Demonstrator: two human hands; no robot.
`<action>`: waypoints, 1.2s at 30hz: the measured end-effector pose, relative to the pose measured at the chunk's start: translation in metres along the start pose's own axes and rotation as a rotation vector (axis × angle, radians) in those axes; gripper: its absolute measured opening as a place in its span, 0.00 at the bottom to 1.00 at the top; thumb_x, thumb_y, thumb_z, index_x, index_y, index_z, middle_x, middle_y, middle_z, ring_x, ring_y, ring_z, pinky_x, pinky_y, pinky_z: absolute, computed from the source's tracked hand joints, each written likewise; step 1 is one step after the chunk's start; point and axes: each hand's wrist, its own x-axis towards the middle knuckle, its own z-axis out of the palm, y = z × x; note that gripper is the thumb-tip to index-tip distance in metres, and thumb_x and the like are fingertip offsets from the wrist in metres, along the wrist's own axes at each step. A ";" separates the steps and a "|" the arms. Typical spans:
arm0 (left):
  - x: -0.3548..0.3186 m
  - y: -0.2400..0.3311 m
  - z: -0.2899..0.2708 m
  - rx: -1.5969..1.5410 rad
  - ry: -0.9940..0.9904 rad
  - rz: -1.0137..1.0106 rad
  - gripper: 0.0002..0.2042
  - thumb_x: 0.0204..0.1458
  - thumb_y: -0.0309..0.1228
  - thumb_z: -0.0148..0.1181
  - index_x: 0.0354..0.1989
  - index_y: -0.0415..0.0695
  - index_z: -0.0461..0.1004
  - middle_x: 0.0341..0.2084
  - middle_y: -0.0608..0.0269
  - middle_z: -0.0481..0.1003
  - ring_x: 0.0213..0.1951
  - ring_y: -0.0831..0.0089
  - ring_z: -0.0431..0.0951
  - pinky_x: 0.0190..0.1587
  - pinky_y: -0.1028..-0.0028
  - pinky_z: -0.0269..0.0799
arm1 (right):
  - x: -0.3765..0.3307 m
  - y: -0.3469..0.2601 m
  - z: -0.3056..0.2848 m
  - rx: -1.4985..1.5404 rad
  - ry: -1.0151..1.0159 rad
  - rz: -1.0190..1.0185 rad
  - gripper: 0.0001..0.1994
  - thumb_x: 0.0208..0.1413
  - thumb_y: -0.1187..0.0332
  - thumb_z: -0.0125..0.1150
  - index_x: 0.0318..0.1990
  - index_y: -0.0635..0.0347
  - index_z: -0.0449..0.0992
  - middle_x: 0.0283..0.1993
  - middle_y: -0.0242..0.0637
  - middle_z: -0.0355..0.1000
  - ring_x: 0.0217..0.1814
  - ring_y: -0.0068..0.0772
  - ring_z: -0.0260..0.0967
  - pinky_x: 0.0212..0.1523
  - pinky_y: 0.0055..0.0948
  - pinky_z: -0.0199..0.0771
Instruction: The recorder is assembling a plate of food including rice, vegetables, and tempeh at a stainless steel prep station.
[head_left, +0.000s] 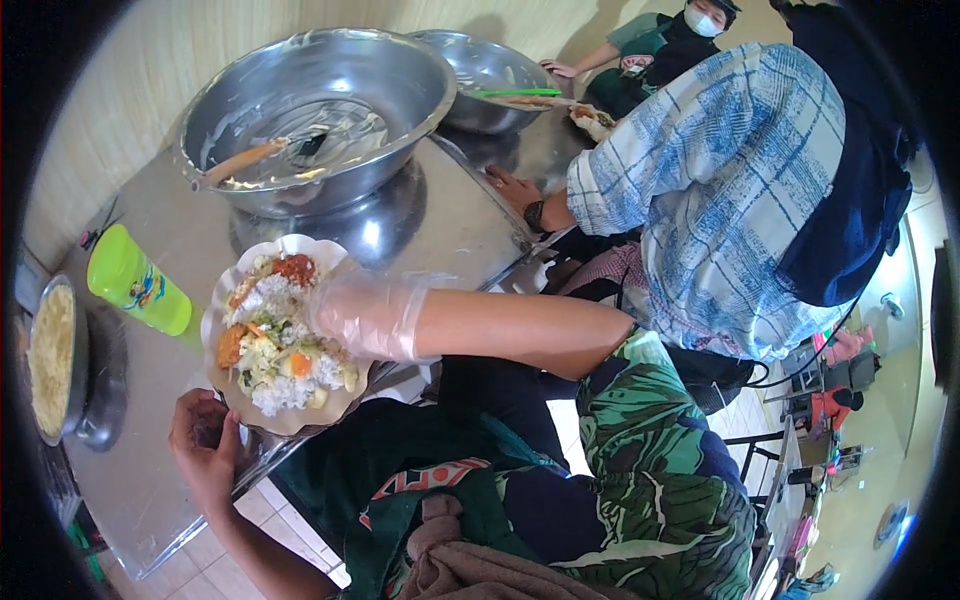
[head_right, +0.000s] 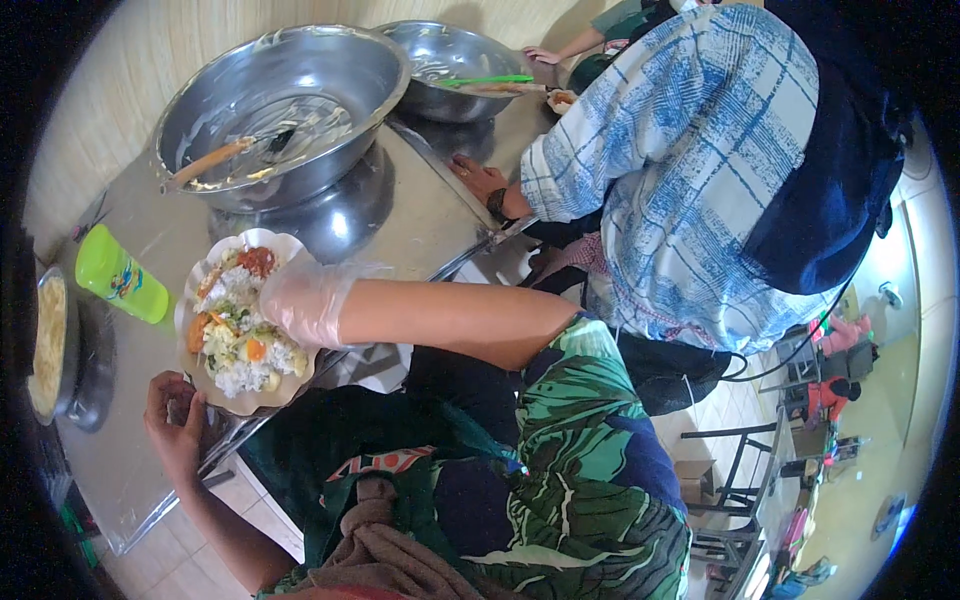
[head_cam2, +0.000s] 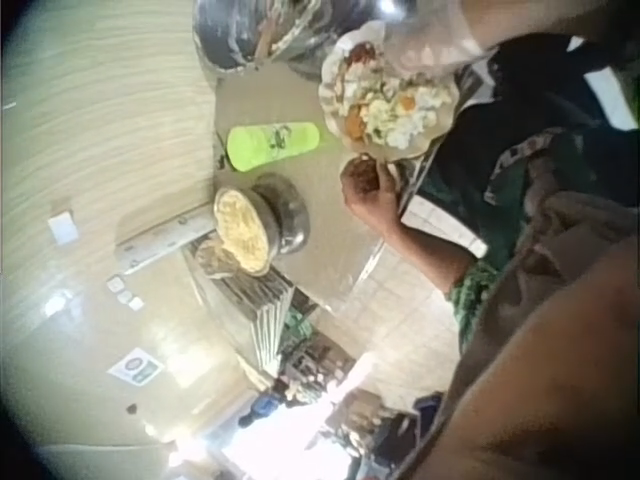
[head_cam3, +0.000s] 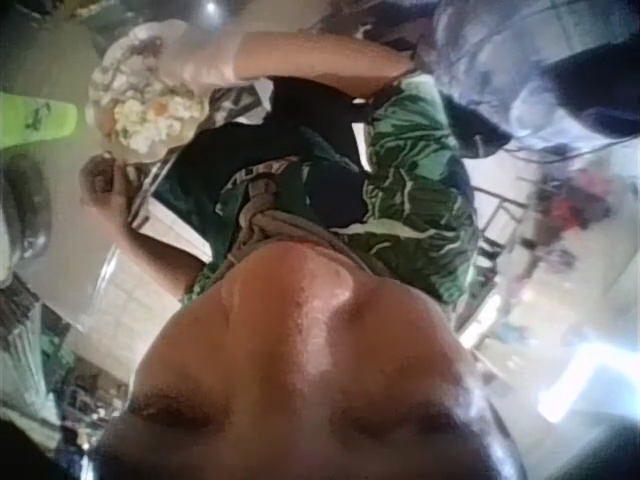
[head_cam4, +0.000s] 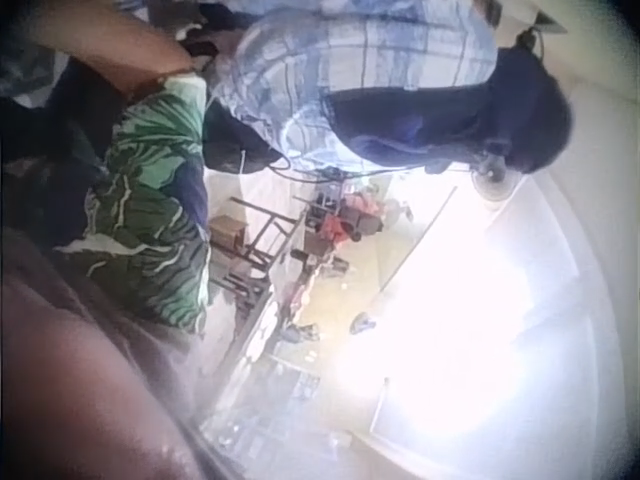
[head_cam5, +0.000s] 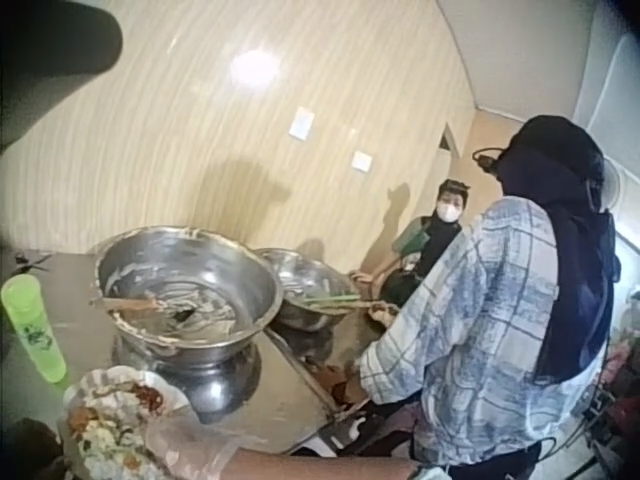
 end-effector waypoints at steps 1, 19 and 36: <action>0.001 0.000 0.000 -0.001 0.002 0.003 0.15 0.48 0.13 0.62 0.44 0.38 0.70 0.29 0.64 0.75 0.30 0.81 0.75 0.34 0.80 0.71 | 0.000 -0.005 -0.003 -0.003 0.001 -0.001 0.04 0.39 0.74 0.62 0.25 0.66 0.76 0.28 0.50 0.74 0.33 0.54 0.74 0.35 0.46 0.74; 0.001 0.006 0.000 0.013 0.028 -0.034 0.16 0.45 0.14 0.62 0.43 0.38 0.71 0.28 0.63 0.75 0.30 0.79 0.75 0.35 0.78 0.71 | 0.000 -0.015 -0.008 -0.140 0.017 -0.005 0.06 0.44 0.72 0.59 0.26 0.67 0.78 0.27 0.52 0.74 0.33 0.55 0.76 0.35 0.44 0.77; 0.004 -0.035 -0.008 -0.052 -0.022 0.026 0.15 0.49 0.23 0.65 0.44 0.40 0.70 0.31 0.63 0.74 0.33 0.73 0.71 0.40 0.71 0.69 | 0.006 -0.011 0.006 -0.224 0.067 0.059 0.07 0.44 0.69 0.60 0.22 0.64 0.79 0.24 0.48 0.75 0.29 0.51 0.77 0.31 0.46 0.77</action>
